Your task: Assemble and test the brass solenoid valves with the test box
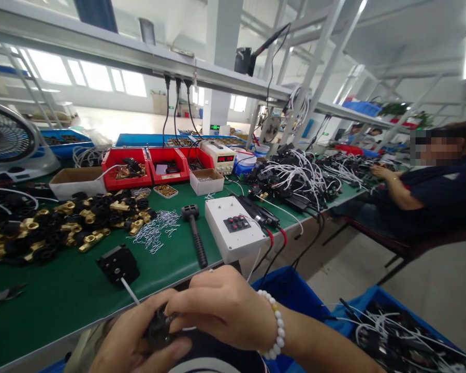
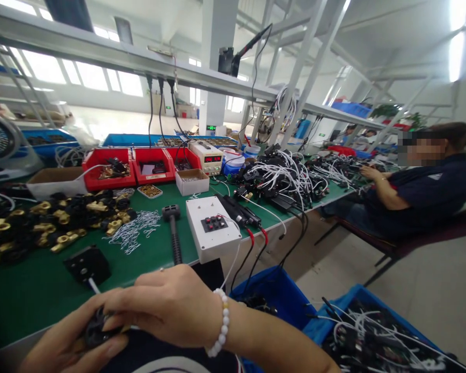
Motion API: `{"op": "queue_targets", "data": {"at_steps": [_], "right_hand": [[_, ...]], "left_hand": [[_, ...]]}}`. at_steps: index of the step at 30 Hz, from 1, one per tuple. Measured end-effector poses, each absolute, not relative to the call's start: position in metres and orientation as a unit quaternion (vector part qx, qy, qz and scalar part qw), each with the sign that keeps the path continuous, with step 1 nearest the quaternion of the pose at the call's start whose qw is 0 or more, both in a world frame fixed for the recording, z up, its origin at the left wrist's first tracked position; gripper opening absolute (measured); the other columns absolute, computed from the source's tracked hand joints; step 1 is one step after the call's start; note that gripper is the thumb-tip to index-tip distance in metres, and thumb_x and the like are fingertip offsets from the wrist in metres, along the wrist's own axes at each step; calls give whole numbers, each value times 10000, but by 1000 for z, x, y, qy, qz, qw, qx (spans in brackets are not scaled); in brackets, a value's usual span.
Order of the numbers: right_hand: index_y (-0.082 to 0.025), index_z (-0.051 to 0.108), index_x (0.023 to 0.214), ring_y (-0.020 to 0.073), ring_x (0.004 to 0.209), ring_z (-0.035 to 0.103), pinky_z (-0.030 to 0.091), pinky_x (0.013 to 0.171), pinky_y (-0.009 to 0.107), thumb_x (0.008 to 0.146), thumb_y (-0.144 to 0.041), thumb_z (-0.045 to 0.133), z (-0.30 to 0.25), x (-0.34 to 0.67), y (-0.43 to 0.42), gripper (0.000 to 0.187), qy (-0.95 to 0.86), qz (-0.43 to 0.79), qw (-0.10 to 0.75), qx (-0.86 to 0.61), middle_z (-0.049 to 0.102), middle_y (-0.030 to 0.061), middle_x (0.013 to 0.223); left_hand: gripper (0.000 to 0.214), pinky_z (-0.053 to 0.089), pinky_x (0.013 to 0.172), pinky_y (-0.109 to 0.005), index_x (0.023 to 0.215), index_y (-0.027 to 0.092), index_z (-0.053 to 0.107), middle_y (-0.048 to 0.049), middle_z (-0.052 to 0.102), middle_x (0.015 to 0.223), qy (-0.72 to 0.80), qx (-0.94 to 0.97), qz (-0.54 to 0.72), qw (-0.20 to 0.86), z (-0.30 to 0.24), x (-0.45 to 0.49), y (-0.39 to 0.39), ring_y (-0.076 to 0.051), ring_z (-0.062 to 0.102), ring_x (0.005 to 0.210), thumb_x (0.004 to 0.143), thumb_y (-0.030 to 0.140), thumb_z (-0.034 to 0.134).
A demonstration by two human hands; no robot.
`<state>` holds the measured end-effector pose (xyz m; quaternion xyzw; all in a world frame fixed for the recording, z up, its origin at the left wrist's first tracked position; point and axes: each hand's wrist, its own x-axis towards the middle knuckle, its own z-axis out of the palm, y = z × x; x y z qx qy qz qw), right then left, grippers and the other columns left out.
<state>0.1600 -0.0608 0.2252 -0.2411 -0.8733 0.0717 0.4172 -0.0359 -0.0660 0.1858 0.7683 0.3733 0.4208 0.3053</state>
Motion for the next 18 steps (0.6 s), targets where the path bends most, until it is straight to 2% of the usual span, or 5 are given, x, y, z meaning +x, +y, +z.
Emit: {"op": "queue_targets", "data": {"at_steps": [2, 4, 7, 12, 18], "right_hand": [[-129, 654, 952, 118, 626, 547, 425, 585, 239, 1064, -301, 432, 236, 160, -65, 303, -882, 25, 404, -240, 595, 10, 720], [-132, 646, 974, 139, 668, 565, 450, 633, 271, 1052, -241, 457, 252, 164, -73, 232, -887, -15, 394, -240, 630, 30, 764], [-188, 613, 1083, 136, 721, 595, 481, 660, 255, 1037, -252, 502, 275, 177, -81, 136, -854, -16, 437, -281, 646, 27, 811], [-241, 616, 1088, 155, 751, 645, 519, 651, 258, 1022, -256, 522, 279, 184, -86, 116, -860, 23, 395, -324, 670, 33, 883], [-234, 629, 1115, 158, 761, 636, 521, 674, 253, 993, -207, 575, 263, 167, -86, 136, -851, 42, 408, -328, 668, 29, 884]], "left_hand": [[292, 533, 717, -147, 1078, 340, 635, 64, 701, 937, 344, 771, 429, 321, 192, -32, -65, -126, 672, 824, 843, 506, 682], [295, 521, 840, -181, 1126, 344, 599, 48, 676, 1043, 319, 768, 447, 329, 197, -29, -62, -132, 649, 947, 861, 435, 690], [347, 474, 977, -258, 1200, 333, 556, 5, 628, 1162, 299, 749, 464, 366, 200, -29, -55, -158, 593, 1093, 879, 362, 683], [403, 464, 1007, -305, 1220, 292, 557, -38, 607, 1208, 260, 725, 487, 411, 202, -31, -56, -194, 572, 1140, 849, 297, 715], [436, 471, 986, -282, 1250, 353, 528, 15, 607, 1211, 260, 744, 448, 422, 206, -32, -59, -161, 572, 1129, 855, 323, 711]]}}
